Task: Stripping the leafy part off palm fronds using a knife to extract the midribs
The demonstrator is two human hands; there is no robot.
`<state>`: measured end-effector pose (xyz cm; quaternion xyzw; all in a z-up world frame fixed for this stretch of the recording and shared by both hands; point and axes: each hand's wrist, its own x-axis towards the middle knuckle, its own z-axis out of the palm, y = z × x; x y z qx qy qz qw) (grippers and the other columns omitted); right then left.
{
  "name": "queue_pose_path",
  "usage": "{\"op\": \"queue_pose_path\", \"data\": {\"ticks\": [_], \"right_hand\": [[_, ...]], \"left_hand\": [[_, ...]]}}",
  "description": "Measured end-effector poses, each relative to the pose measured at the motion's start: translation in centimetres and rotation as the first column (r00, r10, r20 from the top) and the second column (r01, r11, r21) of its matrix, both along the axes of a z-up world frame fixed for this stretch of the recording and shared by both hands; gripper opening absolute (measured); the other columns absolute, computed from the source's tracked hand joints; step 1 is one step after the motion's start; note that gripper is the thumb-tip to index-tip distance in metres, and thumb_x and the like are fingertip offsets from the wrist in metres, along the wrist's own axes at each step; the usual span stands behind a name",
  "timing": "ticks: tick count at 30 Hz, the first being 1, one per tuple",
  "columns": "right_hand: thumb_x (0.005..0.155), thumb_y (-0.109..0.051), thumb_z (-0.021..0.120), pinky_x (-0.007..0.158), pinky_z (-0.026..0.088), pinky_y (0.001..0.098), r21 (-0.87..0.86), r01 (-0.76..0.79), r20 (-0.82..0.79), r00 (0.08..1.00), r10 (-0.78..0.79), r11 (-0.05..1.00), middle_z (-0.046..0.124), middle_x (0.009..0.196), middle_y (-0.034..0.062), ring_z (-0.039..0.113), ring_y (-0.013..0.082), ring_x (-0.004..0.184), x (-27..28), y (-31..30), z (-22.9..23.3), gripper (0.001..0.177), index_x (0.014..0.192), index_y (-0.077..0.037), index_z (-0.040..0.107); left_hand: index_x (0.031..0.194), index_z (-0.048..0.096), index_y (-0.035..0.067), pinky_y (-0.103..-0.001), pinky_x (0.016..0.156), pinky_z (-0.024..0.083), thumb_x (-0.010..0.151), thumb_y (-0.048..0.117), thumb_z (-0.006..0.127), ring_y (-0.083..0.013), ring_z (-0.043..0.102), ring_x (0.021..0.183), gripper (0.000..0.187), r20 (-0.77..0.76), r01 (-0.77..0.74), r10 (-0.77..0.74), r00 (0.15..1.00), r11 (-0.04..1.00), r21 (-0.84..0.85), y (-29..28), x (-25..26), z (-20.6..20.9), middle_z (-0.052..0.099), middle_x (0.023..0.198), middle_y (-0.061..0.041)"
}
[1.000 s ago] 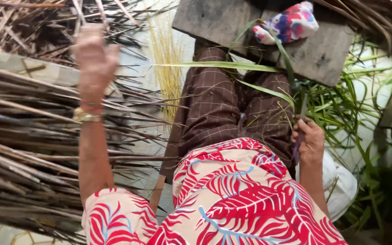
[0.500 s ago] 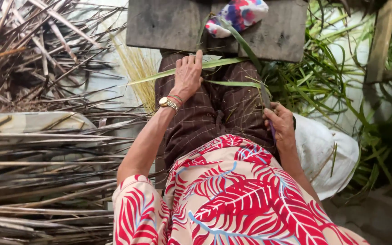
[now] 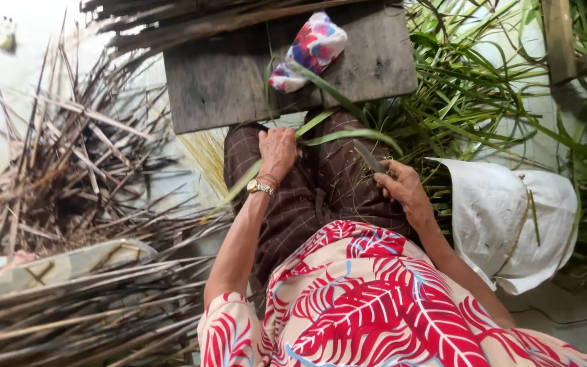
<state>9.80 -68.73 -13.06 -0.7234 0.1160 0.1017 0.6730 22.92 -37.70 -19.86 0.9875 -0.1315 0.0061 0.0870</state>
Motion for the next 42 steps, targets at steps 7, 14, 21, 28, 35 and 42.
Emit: {"op": "queue_pose_path", "data": {"ticks": [7,14,21,28,35,42], "right_hand": [[0.099,-0.017,0.069,0.043,0.054,0.0296,-0.04,-0.079,-0.002,0.997,0.079,0.996,0.07,0.079,0.0208,0.066,0.0159,0.058,-0.2,0.1,1.3,0.04,0.129,0.008,0.063],[0.096,-0.018,0.064,0.048,0.046,0.0253,0.027,-0.069,-0.065,0.995,0.071,0.997,0.066,0.078,0.0097,0.059,0.0121,0.06,-0.3,-0.1,5.4,0.035,0.125,0.003,0.065],[0.091,-0.013,0.063,0.046,0.037,0.019,0.12,0.013,-0.178,0.984,0.009,0.993,0.061,0.072,-0.0005,0.051,0.0068,0.056,-0.4,-0.8,4.2,0.026,0.114,-0.004,0.071],[0.092,-0.01,0.064,0.043,0.036,0.0193,0.225,0.136,-0.215,0.973,-0.087,0.965,0.062,0.072,0.0017,0.049,0.0062,0.05,-0.4,-3.7,1.4,0.018,0.109,-0.003,0.068],[0.09,-0.002,0.066,0.05,0.051,0.0249,0.54,0.531,-0.388,0.845,-0.367,0.653,0.066,0.088,0.0126,0.062,0.016,0.063,-1.5,-10.5,-8.1,0.04,0.129,-0.001,0.057],[0.089,0.006,0.061,0.047,0.055,0.0259,0.28,0.663,-0.581,0.693,-0.427,0.695,0.069,0.085,0.0169,0.064,0.0206,0.059,-5.2,-11.1,-17.1,0.02,0.108,0.008,0.053]], "left_hand": [[0.087,0.06,0.017,-0.048,0.079,0.043,0.08,0.025,0.059,-0.0344,0.066,0.084,0.011,-0.053,0.103,-0.111,0.992,0.985,-0.142,-6.0,2.9,8.2,0.064,0.082,-0.008],[0.091,0.053,0.012,-0.043,0.062,0.043,0.097,0.019,0.048,-0.0266,0.053,0.069,0.011,-0.008,0.227,-0.261,0.965,0.853,-0.469,-15.9,5.5,17.2,0.053,0.074,-0.006],[0.131,0.05,0.019,-0.032,0.078,0.049,0.1,0.019,0.058,-0.0139,0.05,0.078,0.033,0.431,0.453,-0.202,0.879,0.634,-0.627,-27.0,14.1,11.5,0.054,0.089,0.001],[0.134,0.052,0.02,-0.035,0.071,0.053,0.096,0.048,0.048,-0.0155,0.058,0.077,0.046,0.275,0.451,-0.362,0.891,0.628,-0.634,-27.9,14.5,13.5,0.064,0.095,-0.004],[0.146,0.04,0.017,-0.04,0.074,0.056,0.095,0.076,0.043,-0.0238,0.065,0.098,0.078,0.038,0.405,-0.436,0.899,0.796,-0.449,-25.3,14.6,11.4,0.068,0.123,-0.012],[0.131,0.05,0.002,-0.054,0.093,0.04,0.096,0.048,0.061,-0.041,0.053,0.116,0.059,0.003,0.284,-0.284,0.959,0.956,-0.072,-18.5,13.6,5.8,0.053,0.129,-0.021]]}}
